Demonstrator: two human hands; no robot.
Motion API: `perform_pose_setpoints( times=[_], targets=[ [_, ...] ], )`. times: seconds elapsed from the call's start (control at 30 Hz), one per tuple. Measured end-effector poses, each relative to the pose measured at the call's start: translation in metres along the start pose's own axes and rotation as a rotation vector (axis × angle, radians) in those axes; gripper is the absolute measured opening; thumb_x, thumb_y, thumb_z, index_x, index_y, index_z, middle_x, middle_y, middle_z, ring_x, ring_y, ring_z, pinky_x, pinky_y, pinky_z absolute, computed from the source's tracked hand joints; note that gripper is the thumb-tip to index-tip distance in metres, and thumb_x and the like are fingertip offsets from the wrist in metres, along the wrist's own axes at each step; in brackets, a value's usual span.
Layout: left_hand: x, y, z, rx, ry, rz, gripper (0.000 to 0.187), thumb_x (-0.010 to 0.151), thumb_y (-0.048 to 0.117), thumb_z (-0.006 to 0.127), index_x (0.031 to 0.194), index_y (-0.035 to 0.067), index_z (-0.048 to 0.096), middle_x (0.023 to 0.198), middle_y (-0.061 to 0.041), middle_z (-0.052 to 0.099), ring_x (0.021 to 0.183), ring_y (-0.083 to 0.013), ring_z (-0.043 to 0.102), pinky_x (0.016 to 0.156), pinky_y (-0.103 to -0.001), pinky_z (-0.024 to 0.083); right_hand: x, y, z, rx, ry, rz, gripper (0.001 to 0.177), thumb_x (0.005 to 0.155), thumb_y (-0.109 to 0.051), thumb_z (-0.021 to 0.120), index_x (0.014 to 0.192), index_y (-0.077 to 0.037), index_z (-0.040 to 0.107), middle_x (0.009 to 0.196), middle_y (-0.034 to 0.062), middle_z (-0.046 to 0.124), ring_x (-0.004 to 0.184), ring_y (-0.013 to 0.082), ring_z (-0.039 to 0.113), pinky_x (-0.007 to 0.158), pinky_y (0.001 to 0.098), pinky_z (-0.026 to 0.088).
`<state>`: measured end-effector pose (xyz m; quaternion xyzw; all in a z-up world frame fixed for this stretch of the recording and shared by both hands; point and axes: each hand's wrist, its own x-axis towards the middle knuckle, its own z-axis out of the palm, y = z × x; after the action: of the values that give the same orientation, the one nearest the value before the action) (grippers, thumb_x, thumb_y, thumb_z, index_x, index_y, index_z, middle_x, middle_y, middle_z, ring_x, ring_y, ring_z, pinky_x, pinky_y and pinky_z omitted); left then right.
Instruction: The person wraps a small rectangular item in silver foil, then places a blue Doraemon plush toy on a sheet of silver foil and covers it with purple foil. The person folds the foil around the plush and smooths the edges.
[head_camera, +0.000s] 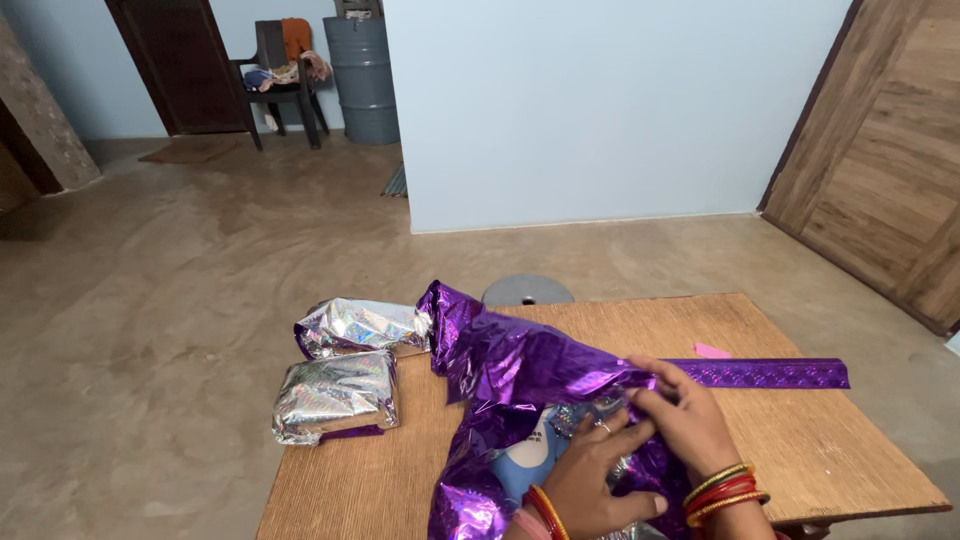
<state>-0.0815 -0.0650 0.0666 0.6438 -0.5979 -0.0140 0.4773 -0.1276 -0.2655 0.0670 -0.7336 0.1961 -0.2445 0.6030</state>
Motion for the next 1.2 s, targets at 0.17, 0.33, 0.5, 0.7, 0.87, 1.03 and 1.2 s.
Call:
perform_pose_setpoints(
  times=[0.17,0.33,0.5,0.7,0.87,1.03,1.2],
  targets=[
    [-0.009,-0.017,-0.006,-0.134,0.11,-0.157,0.063,0.085,0.027,0.073,0.145,0.011,0.06,0.152,-0.018,0.057,0.142,-0.0339,0.055,0.119,-0.04,0.039,0.02,0.043,-0.033,0.126,0.279,-0.023,0.041,0.086,-0.007,0.073,0.127,-0.003,0.071,0.099,0.007,0.075,0.084,0.0127,0.067,0.074,0.0255,0.053],
    [-0.018,-0.046,-0.023,0.166,0.033,-0.565,0.047,0.083,0.033,0.073,0.128,0.021,0.068,0.14,-0.007,0.065,0.133,-0.0303,0.059,0.119,-0.055,0.029,0.029,0.076,-0.077,-0.028,0.561,-0.129,0.041,0.099,-0.011,0.075,0.138,-0.002,0.068,0.1,0.008,0.068,0.088,0.0137,0.058,0.078,0.0248,0.047],
    [-0.035,-0.061,-0.05,0.504,-0.067,-0.971,0.048,0.083,0.035,0.073,0.13,0.034,0.066,0.144,-0.004,0.057,0.144,-0.031,0.038,0.118,-0.074,0.005,0.002,0.043,-0.082,-0.152,0.801,-0.396,0.037,0.099,-0.001,0.064,0.136,-0.003,0.064,0.122,0.0081,0.068,0.105,0.0128,0.064,0.092,0.023,0.051],
    [-0.057,-0.086,-0.068,0.699,0.03,-0.942,0.017,0.081,0.014,0.069,0.092,0.024,0.077,0.131,-0.008,0.065,0.127,-0.0316,0.054,0.109,-0.057,0.035,-0.027,-0.022,-0.041,-0.254,0.375,-0.504,0.022,0.094,0.007,0.055,0.097,-0.004,0.073,0.113,0.0075,0.077,0.105,0.0174,0.069,0.091,0.03,0.053],
    [-0.078,-0.111,-0.083,0.543,0.338,-0.979,0.007,0.083,0.012,0.067,0.082,0.016,0.073,0.089,-0.014,0.075,0.085,-0.0369,0.072,0.078,-0.046,0.056,-0.02,-0.029,-0.003,-0.622,-0.273,-0.252,0.03,0.082,0.001,0.062,0.099,-0.012,0.083,0.101,0.0055,0.083,0.099,0.0206,0.072,0.091,0.0338,0.057],
    [-0.11,-0.126,-0.106,0.521,0.56,-0.977,0.011,0.084,0.013,0.068,0.084,0.016,0.078,0.087,-0.014,0.075,0.087,-0.037,0.073,0.078,-0.048,0.057,-0.012,0.005,0.013,-0.834,-0.412,-0.035,0.034,0.085,-0.002,0.056,0.105,-0.011,0.081,0.113,0.0078,0.082,0.112,0.0222,0.077,0.101,0.0315,0.056],
    [-0.129,-0.131,-0.125,0.636,0.591,-1.105,0.027,0.086,0.018,0.067,0.107,0.028,0.082,0.102,-0.015,0.075,0.093,-0.0377,0.073,0.083,-0.048,0.058,0.008,0.03,0.017,-0.743,-0.164,-0.42,0.052,0.088,-0.005,0.062,0.14,-0.007,0.056,0.145,0.0262,0.05,0.136,0.0394,0.05,0.109,0.0426,0.043]
  ],
)
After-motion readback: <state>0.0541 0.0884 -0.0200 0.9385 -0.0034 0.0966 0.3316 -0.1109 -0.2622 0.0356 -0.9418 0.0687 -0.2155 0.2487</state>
